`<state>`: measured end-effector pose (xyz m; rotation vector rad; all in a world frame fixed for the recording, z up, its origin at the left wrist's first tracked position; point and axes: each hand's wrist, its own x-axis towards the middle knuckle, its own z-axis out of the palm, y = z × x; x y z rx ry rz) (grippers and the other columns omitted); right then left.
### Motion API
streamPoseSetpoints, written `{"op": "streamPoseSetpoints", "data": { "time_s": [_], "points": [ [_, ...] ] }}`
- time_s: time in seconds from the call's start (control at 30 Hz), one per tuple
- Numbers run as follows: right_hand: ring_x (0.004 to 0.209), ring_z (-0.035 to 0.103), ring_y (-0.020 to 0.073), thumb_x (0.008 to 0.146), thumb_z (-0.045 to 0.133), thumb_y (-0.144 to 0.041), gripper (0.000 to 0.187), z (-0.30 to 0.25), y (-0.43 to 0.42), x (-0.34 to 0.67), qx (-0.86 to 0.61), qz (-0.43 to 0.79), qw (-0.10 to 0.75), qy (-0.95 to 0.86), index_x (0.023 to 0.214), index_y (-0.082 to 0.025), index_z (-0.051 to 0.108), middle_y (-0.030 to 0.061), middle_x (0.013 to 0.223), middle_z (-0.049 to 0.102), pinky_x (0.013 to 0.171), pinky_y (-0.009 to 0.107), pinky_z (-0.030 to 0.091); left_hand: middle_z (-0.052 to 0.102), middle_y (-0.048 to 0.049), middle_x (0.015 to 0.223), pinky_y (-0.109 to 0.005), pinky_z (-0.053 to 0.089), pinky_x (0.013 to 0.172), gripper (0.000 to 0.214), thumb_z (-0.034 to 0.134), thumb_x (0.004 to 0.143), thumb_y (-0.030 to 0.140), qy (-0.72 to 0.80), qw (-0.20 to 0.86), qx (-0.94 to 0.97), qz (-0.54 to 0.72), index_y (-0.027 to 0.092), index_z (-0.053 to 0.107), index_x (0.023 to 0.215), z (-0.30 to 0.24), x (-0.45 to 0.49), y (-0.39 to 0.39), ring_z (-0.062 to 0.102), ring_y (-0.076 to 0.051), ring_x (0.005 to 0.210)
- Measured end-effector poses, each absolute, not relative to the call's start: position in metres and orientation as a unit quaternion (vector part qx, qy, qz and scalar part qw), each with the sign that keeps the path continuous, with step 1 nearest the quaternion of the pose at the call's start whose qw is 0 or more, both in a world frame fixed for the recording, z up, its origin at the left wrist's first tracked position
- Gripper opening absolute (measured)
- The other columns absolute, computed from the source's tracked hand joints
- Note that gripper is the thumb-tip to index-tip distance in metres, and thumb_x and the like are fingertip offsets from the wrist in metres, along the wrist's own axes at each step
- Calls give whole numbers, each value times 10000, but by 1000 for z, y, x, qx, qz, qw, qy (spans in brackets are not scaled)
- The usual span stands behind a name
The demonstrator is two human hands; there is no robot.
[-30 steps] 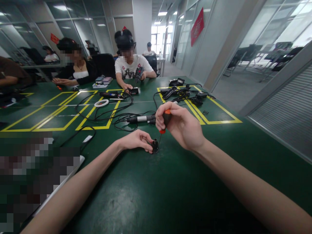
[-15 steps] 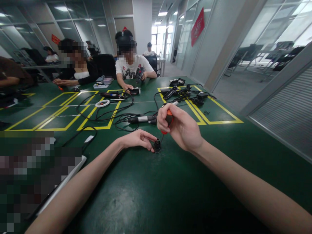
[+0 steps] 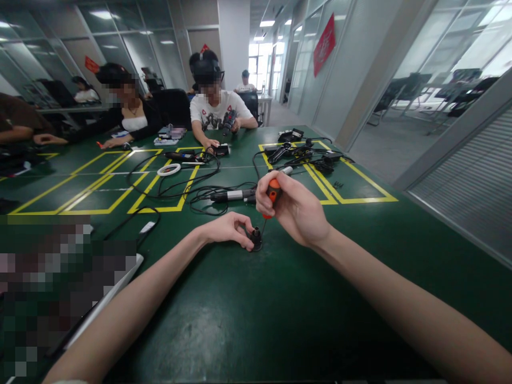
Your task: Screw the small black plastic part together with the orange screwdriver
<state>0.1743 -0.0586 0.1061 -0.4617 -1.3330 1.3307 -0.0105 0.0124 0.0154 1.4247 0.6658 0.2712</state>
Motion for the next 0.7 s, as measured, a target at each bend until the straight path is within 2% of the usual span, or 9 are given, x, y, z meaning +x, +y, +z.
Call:
{"op": "streamPoseSetpoints", "data": {
  "time_s": [0.13, 0.23, 0.37, 0.43, 0.5, 0.6, 0.7],
  "points": [
    [551, 351, 137, 938, 604, -565, 354, 106, -59, 173, -185, 584, 553, -565, 829, -228, 601, -37, 626, 429, 545, 298, 296, 783, -56, 779, -248, 584, 665, 518, 1004, 565, 375, 294, 698, 644, 109, 130, 691, 898, 17, -12, 13, 776, -176, 689],
    [533, 322, 132, 939, 590, -570, 348, 106, -60, 173, -186, 591, 548, -562, 849, -234, 579, -46, 616, 419, 533, 295, 276, 774, -48, 851, -253, 589, 686, 588, 991, 597, 312, 277, 706, 643, 110, 132, 709, 1080, 17, -14, 17, 786, -185, 724],
    [531, 321, 132, 945, 599, -541, 313, 106, -61, 171, -188, 588, 564, -549, 869, -259, 488, -57, 631, 433, 520, 284, 275, 754, -36, 949, -257, 586, 692, 735, 954, 642, 237, 253, 731, 620, 131, 186, 622, 1295, 16, -20, 22, 791, -190, 758],
    [530, 330, 125, 956, 603, -513, 304, 106, -61, 171, -173, 593, 570, -542, 865, -256, 468, -59, 633, 451, 520, 274, 283, 749, -65, 1044, -265, 580, 687, 694, 937, 657, 239, 250, 731, 621, 136, 182, 624, 1274, 17, -22, 23, 777, -176, 745],
    [523, 341, 114, 968, 604, -490, 294, 105, -61, 171, -156, 599, 572, -538, 865, -249, 474, -60, 632, 470, 519, 263, 292, 747, -69, 1051, -254, 556, 658, 616, 937, 643, 242, 259, 711, 641, 130, 160, 656, 1185, 19, -21, 22, 743, -146, 703],
    [514, 372, 106, 980, 604, -494, 299, 103, -59, 171, -149, 593, 574, -544, 865, -237, 503, -56, 634, 506, 511, 256, 308, 726, -7, 816, -219, 486, 609, 514, 955, 592, 254, 292, 656, 687, 113, 137, 678, 1009, 21, -17, 16, 665, -114, 639],
    [509, 402, 111, 978, 595, -550, 358, 101, -59, 170, -153, 579, 567, -566, 847, -220, 551, -44, 621, 536, 497, 261, 324, 700, 17, 761, -219, 470, 630, 501, 965, 553, 272, 307, 617, 712, 134, 142, 660, 930, 17, -12, 7, 633, -112, 657]
  ]
}}
